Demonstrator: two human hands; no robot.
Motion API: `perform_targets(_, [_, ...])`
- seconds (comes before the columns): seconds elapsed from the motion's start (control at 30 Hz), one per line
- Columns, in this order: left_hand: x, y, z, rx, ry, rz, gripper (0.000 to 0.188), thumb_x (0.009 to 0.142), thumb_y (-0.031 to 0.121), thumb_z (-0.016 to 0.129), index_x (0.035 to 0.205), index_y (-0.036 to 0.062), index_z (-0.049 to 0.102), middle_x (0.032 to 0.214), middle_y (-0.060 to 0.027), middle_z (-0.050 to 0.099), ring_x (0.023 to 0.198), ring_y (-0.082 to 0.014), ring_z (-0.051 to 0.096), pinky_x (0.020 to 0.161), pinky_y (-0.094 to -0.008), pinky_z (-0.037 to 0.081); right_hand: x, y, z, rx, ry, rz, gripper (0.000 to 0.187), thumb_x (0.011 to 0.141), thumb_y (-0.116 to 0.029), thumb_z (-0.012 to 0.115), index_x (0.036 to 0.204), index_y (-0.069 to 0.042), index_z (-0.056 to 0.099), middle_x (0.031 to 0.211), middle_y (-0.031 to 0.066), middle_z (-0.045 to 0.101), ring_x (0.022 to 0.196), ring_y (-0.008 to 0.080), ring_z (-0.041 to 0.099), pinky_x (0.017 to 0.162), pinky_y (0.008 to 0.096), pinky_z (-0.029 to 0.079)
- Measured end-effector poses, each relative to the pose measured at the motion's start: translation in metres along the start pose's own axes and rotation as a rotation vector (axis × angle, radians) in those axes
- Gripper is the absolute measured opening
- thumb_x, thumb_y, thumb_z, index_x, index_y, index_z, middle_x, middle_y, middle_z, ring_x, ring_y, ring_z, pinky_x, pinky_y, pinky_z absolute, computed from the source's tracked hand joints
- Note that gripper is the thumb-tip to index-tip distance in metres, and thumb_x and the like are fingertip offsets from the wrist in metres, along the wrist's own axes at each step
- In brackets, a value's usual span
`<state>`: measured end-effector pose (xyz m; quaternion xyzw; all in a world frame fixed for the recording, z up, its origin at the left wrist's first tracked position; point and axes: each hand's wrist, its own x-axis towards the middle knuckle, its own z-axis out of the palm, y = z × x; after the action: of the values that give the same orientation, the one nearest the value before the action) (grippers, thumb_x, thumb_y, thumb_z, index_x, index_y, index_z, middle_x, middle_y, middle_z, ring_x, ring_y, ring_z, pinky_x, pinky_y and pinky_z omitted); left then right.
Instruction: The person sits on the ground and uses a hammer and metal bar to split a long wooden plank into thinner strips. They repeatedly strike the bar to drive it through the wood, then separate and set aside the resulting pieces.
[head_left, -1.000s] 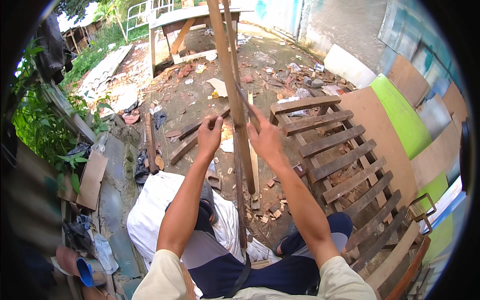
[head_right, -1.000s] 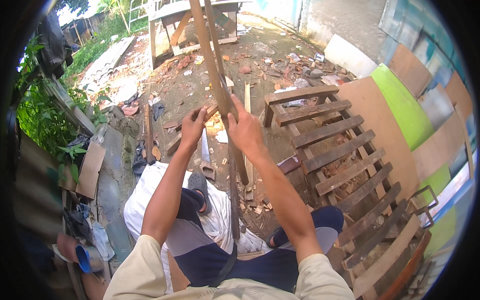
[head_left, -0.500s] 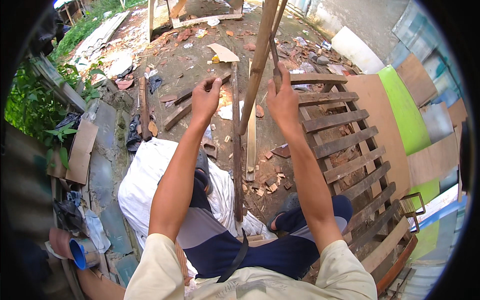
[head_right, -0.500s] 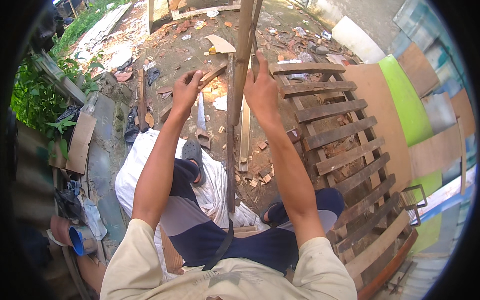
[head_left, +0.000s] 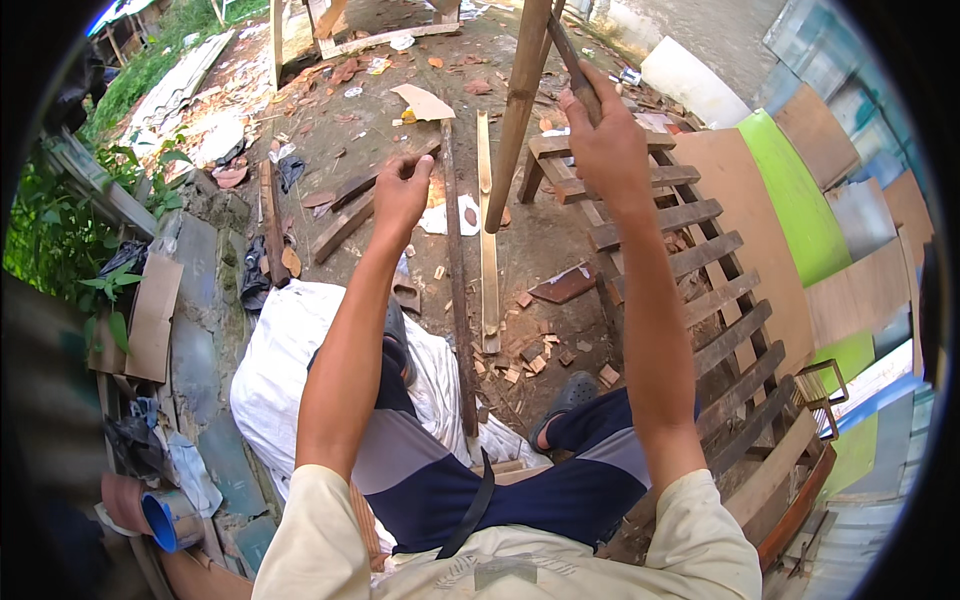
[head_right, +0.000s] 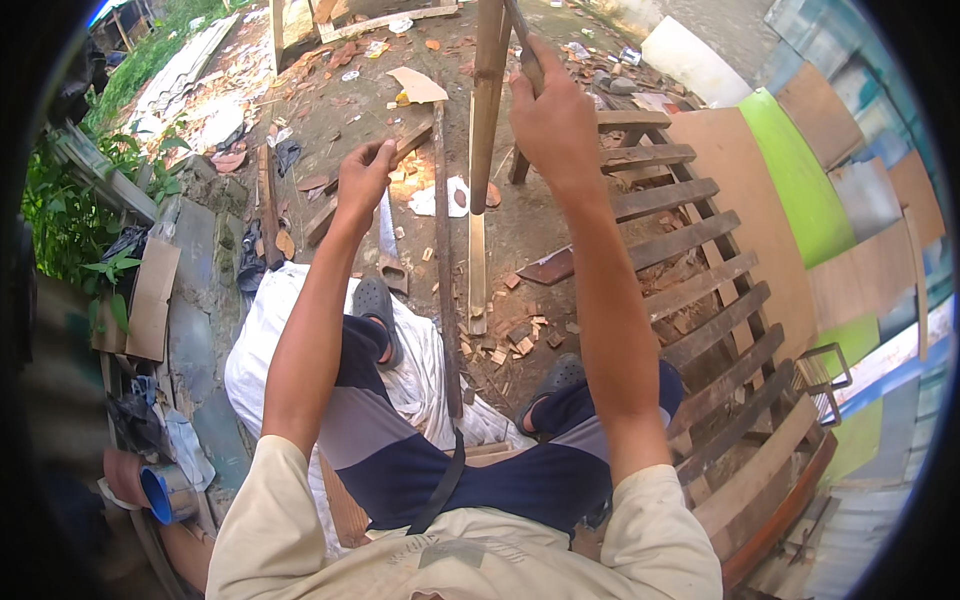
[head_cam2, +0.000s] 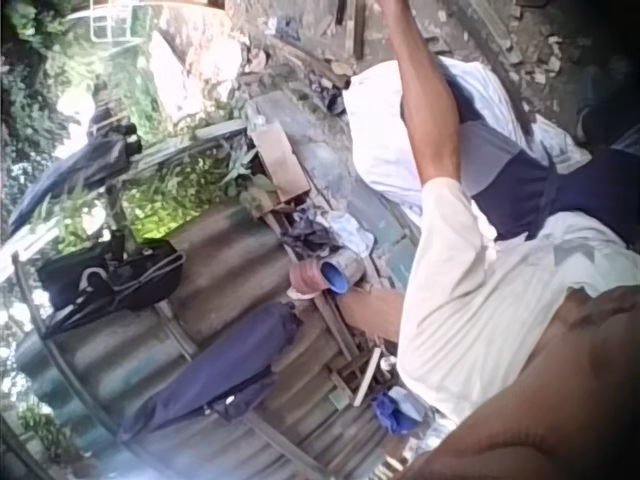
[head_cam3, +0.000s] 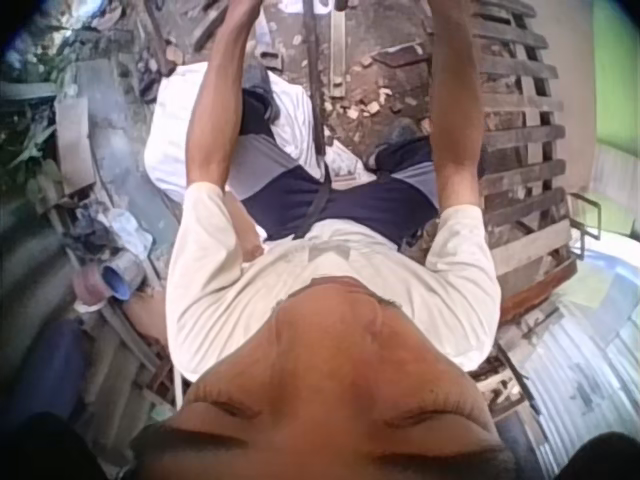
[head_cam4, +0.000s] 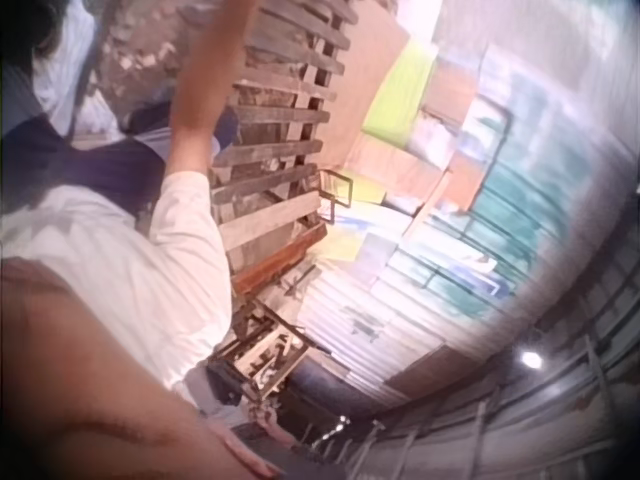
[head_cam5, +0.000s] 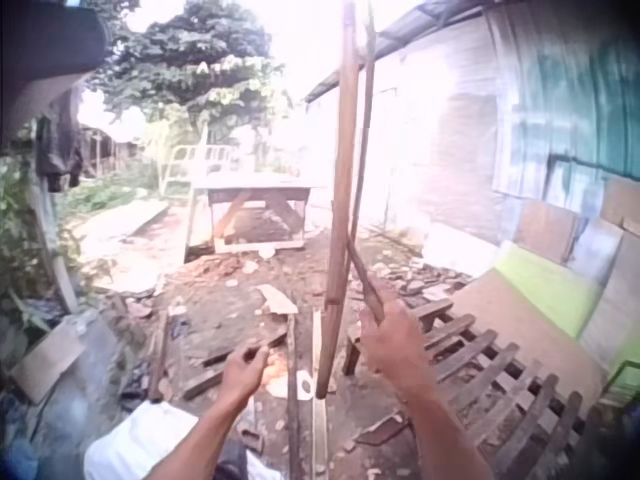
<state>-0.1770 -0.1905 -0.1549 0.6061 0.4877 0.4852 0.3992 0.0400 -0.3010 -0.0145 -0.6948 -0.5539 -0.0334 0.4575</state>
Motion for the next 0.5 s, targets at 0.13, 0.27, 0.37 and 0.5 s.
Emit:
perform_targets(0.13, [-0.007,0.009,0.011,-0.04,-0.043,-0.033,0.044,0.093,0.034,0.064,0.117,-0.0034,0.065,0.097,-0.0089,0.069,0.087,-0.0135,0.063,0.071,-0.0274,0.048,-0.008,0.046,0.029,-0.129,-0.085,0.051,0.051,0.095,-0.03,0.058,0.144,-0.02,0.047,0.082,0.0166,0.069,0.053,0.0237,0.064,0.06,0.0369,0.055])
perform_targets(0.27, [-0.014,0.008,0.009,-0.004,-0.086,-0.017,0.044,0.093,0.033,0.063,0.117,-0.0036,0.065,0.098,-0.0085,0.068,0.085,-0.0133,0.062,0.07,-0.027,0.048,0.004,0.031,0.015,-0.028,-0.369,0.205,0.049,0.094,-0.026,0.057,0.141,-0.014,0.05,0.081,0.0175,0.069,0.05,0.0238,0.063,0.057,0.0384,0.055])
perform_targets(0.37, [-0.017,-0.001,0.006,-0.012,-0.083,-0.037,0.044,0.093,0.033,0.063,0.118,-0.0041,0.064,0.099,-0.0082,0.068,0.083,-0.0129,0.062,0.069,-0.0268,0.048,0.008,0.006,-0.004,-0.03,-0.377,0.193,0.048,0.094,-0.025,0.056,0.141,-0.013,0.05,0.079,0.0148,0.069,0.048,0.0224,0.062,0.057,0.0379,0.055])
perform_targets(0.5, [-0.019,0.002,0.011,-0.035,-0.089,-0.057,0.045,0.093,0.033,0.063,0.117,-0.0043,0.064,0.099,-0.0083,0.068,0.085,-0.0131,0.062,0.07,-0.027,0.048,0.022,-0.018,-0.033,-0.041,-0.341,0.154,0.047,0.095,-0.026,0.055,0.14,-0.013,0.051,0.072,0.0117,0.068,0.048,0.0204,0.063,0.057,0.036,0.055])
